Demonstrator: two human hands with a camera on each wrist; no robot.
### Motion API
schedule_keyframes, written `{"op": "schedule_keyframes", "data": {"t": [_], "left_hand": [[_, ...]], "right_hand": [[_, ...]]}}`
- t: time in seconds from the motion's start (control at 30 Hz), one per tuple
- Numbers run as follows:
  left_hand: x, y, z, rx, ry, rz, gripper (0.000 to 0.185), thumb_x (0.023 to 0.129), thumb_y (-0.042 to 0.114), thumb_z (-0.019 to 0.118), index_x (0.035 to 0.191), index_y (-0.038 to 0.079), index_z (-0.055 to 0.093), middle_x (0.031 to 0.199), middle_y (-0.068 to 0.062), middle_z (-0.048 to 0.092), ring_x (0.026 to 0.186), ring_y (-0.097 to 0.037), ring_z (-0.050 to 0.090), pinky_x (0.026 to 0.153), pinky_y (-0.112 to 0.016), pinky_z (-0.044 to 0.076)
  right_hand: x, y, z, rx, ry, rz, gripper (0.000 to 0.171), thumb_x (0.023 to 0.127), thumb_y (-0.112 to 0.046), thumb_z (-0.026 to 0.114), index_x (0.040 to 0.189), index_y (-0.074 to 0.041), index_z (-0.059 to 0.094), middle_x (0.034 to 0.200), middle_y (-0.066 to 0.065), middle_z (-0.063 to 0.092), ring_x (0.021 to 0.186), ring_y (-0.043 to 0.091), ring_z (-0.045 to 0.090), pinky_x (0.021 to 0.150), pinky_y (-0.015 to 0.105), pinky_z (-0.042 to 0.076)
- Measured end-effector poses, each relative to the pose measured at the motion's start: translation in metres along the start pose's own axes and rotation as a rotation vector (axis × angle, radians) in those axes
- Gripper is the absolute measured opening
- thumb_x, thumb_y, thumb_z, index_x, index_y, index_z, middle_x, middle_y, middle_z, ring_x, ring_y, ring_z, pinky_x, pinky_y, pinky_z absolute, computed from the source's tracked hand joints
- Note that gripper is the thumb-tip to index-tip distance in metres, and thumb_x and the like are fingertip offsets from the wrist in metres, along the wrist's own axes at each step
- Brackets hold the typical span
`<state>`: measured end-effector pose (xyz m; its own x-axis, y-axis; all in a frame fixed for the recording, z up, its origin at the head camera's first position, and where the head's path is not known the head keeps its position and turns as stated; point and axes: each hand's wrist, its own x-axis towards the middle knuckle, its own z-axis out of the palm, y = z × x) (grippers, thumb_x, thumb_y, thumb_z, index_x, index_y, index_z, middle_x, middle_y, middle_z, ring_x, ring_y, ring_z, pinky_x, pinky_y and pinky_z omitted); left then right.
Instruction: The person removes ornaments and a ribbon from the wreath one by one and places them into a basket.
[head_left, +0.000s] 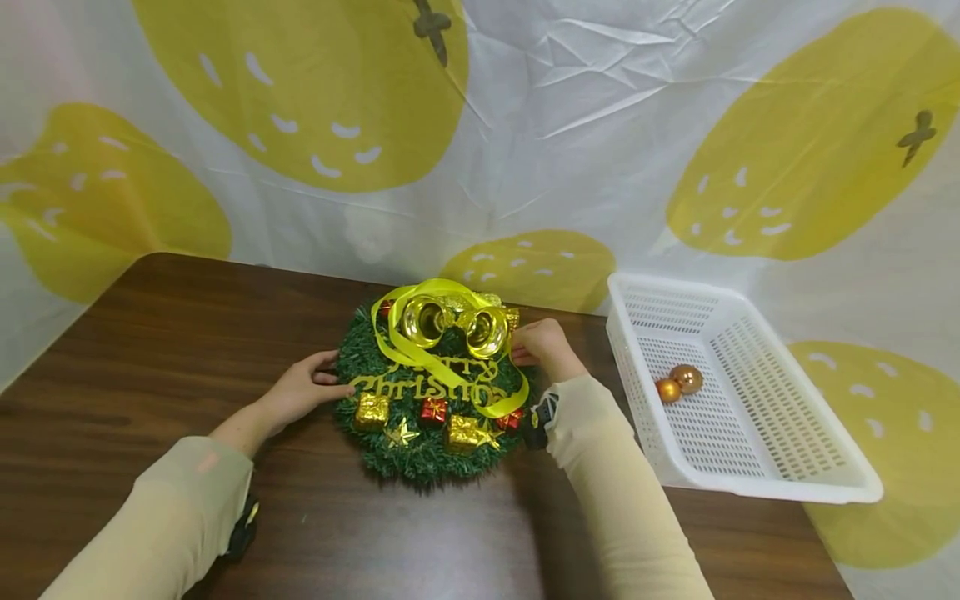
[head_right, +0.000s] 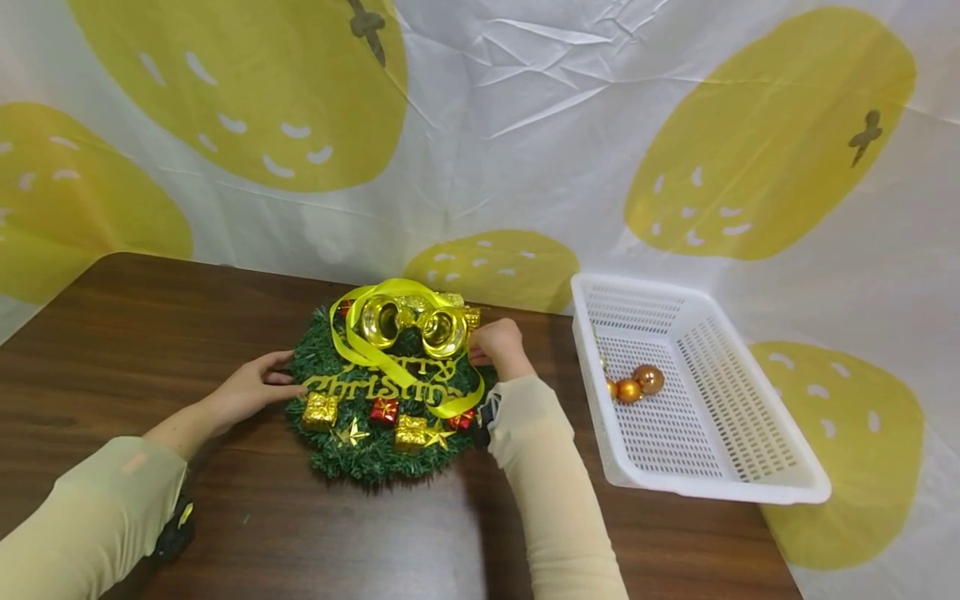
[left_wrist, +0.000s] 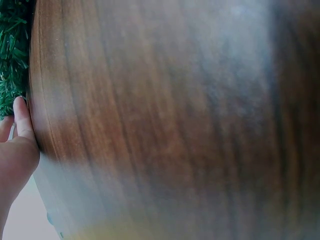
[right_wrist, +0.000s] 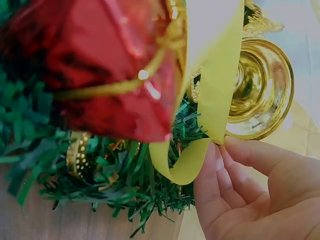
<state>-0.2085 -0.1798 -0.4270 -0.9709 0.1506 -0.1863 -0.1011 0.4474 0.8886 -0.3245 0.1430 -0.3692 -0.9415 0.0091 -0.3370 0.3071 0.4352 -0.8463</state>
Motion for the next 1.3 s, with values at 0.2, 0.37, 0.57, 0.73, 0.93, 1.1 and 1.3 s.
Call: {"op": "schedule_keyframes", "data": {"t": [0.2,0.37,0.57,0.73,0.93,1.1,1.3], "left_hand": [[0.002,0.002,0.002,0.002,-0.004,0.011,0.081,0.090,0.026,0.062,0.148,-0.005,0.015,0.145,-0.031,0.027,0.126,-0.043,0.040,0.099,-0.051,0.042],[0.002,0.003,0.002,0.005,-0.002,0.016,0.082,0.090,0.027,0.063,0.148,-0.005,0.015,0.145,-0.032,0.026,0.125,-0.043,0.040,0.098,-0.051,0.042],[0.000,0.002,0.003,0.010,-0.006,0.018,0.082,0.090,0.027,0.062,0.148,-0.005,0.013,0.145,-0.032,0.025,0.126,-0.044,0.040,0.098,-0.052,0.042],[0.001,0.000,0.003,0.012,-0.011,0.018,0.083,0.090,0.028,0.062,0.148,-0.005,0.013,0.146,-0.032,0.024,0.126,-0.044,0.039,0.098,-0.052,0.042],[0.001,-0.001,0.002,0.011,-0.013,0.012,0.083,0.091,0.028,0.062,0.148,-0.005,0.012,0.146,-0.032,0.024,0.126,-0.044,0.038,0.098,-0.053,0.042],[-0.001,-0.001,0.002,0.019,-0.015,0.003,0.083,0.091,0.028,0.061,0.148,-0.005,0.011,0.146,-0.033,0.023,0.126,-0.045,0.038,0.098,-0.054,0.041],[0.000,-0.001,0.001,0.025,-0.007,0.005,0.083,0.091,0.029,0.062,0.148,-0.005,0.012,0.145,-0.033,0.024,0.127,-0.045,0.038,0.098,-0.053,0.041]], "right_hand": [[0.001,0.000,-0.003,-0.003,0.025,0.004,0.033,0.082,0.005,0.055,0.114,0.013,0.061,0.059,0.003,0.056,0.050,0.012,0.058,0.063,0.030,0.058],[0.000,0.000,-0.007,0.037,0.065,-0.013,0.032,0.083,0.004,0.056,0.113,0.012,0.062,0.057,0.001,0.057,0.051,0.013,0.060,0.069,0.035,0.059],[-0.006,-0.002,-0.013,0.152,0.111,-0.014,0.033,0.081,0.005,0.058,0.113,0.011,0.063,0.056,-0.001,0.057,0.047,0.008,0.057,0.060,0.026,0.057],[-0.009,-0.005,-0.016,0.311,0.087,-0.021,0.035,0.082,0.010,0.051,0.115,0.017,0.057,0.054,-0.001,0.057,0.046,0.007,0.055,0.050,0.019,0.052],[-0.008,-0.005,-0.022,0.396,0.048,-0.028,0.036,0.087,0.006,0.053,0.122,0.014,0.053,0.059,-0.003,0.058,0.052,0.005,0.056,0.053,0.016,0.051],[0.010,0.004,-0.029,0.430,-0.002,-0.084,0.034,0.084,0.003,0.062,0.117,0.008,0.061,0.072,0.002,0.061,0.061,0.008,0.058,0.062,0.020,0.055],[-0.007,-0.015,-0.034,0.439,0.000,-0.081,0.041,0.088,0.006,0.055,0.128,0.010,0.050,0.074,-0.001,0.061,0.063,0.006,0.060,0.068,0.018,0.055]]}}
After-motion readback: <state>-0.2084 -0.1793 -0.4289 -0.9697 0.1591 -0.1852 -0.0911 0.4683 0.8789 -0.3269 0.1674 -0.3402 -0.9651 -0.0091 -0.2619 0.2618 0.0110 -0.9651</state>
